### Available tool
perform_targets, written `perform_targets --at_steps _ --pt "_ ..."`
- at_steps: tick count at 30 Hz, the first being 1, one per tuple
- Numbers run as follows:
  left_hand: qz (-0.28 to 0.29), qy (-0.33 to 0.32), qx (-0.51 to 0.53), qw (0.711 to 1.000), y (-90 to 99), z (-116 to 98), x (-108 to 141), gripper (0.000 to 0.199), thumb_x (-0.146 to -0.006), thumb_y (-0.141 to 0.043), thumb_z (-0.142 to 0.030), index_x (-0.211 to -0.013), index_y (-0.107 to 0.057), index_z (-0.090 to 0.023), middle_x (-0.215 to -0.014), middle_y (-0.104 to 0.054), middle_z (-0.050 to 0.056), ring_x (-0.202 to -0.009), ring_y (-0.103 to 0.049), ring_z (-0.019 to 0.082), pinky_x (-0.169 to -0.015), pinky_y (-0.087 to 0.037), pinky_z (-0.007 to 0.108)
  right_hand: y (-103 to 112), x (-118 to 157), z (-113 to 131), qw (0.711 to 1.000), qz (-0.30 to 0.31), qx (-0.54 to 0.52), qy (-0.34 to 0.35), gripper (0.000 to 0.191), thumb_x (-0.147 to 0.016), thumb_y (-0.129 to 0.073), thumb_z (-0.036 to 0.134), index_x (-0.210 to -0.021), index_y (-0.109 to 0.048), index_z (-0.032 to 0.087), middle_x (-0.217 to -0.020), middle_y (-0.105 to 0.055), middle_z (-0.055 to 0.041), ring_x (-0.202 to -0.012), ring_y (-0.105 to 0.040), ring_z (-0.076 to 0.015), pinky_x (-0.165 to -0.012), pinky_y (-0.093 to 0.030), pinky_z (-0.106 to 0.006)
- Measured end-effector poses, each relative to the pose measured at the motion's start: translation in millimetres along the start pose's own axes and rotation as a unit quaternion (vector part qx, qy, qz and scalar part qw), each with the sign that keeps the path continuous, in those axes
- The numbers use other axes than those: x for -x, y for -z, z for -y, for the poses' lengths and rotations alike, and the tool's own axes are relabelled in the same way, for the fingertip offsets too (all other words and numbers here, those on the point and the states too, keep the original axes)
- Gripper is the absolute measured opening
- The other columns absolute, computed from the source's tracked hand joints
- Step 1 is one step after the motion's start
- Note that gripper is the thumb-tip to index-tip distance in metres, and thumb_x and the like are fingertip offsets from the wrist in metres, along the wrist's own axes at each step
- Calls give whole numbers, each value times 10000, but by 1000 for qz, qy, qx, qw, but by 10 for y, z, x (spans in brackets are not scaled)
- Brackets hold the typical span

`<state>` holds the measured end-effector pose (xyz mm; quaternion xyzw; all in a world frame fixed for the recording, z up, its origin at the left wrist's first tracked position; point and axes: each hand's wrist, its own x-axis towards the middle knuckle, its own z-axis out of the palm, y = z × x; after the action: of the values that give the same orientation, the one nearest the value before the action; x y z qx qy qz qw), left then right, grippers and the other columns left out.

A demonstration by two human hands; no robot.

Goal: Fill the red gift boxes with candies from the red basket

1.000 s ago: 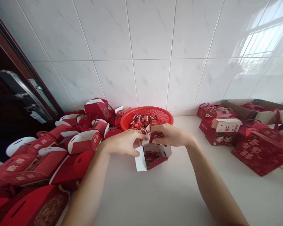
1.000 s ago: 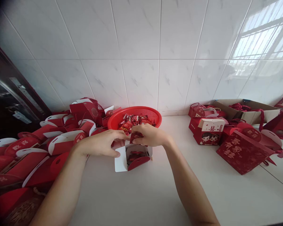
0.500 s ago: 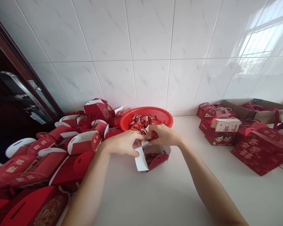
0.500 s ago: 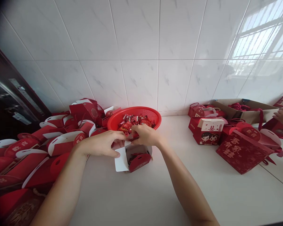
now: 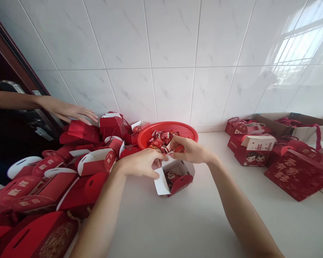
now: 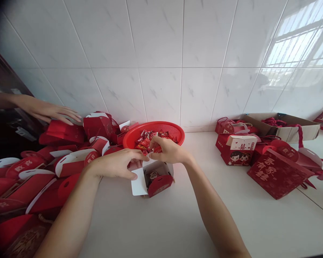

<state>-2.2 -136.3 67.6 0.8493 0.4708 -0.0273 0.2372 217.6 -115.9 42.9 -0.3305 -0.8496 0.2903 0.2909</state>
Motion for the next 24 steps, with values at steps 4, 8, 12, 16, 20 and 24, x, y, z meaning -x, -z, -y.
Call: perform_targets --at_steps 4,8,12,16,20,24 --pt "-1 -6 6 1000 -9 3 3 653 -674 -667 -249 -1323 -597 -227 -1038 -651 31 -968 -620 219 -726 -466 252 58 27 30 996 27 -73 -49 266 -829 -676 436 -833 -556 198 -741 -626 -1 -615 -563 -130 -520 -429 -253" --pt "-5 -10 12 1000 -13 14 1 633 -670 -670 -253 -1299 -603 -230 -1062 -647 29 -983 -611 217 -741 -467 252 65 27 23 986 34 -145 -81 321 -761 -752 453 -763 -570 188 -671 -601 18 -565 -574 -123 -468 -461 -241" --pt "-9 -9 3 1000 -6 -2 2 380 -668 -665 -271 -1043 -669 -207 -995 -639 29 -893 -609 207 -667 -442 246 61 31 5 975 75 -194 -80 226 -756 -758 349 -831 -628 181 -809 -672 -1 -677 -660 -145 -654 -560 -292" --pt "-7 -34 -11 999 5 -25 3 270 -666 -649 -246 -932 -676 -208 -880 -597 16 -802 -592 189 -617 -410 241 48 55 52 985 118 -87 -87 96 -796 -698 268 -840 -667 190 -800 -685 -11 -702 -657 -162 -638 -520 -286" --pt "-5 -19 -2 1000 5 -20 1 491 -660 -659 -244 -1151 -664 -216 -951 -619 24 -876 -607 206 -667 -432 242 14 88 117 986 70 114 -101 194 -773 -712 218 -966 -694 213 -1014 -706 -57 -962 -643 -239 -710 -490 -305" --pt "1 -8 -2 1000 6 -18 -1 624 -663 -662 -254 -1284 -615 -214 -1000 -644 32 -897 -622 213 -697 -445 249 9 115 186 985 78 133 -78 264 -810 -678 214 -1073 -680 234 -1067 -705 -54 -952 -647 -225 -729 -482 -307"
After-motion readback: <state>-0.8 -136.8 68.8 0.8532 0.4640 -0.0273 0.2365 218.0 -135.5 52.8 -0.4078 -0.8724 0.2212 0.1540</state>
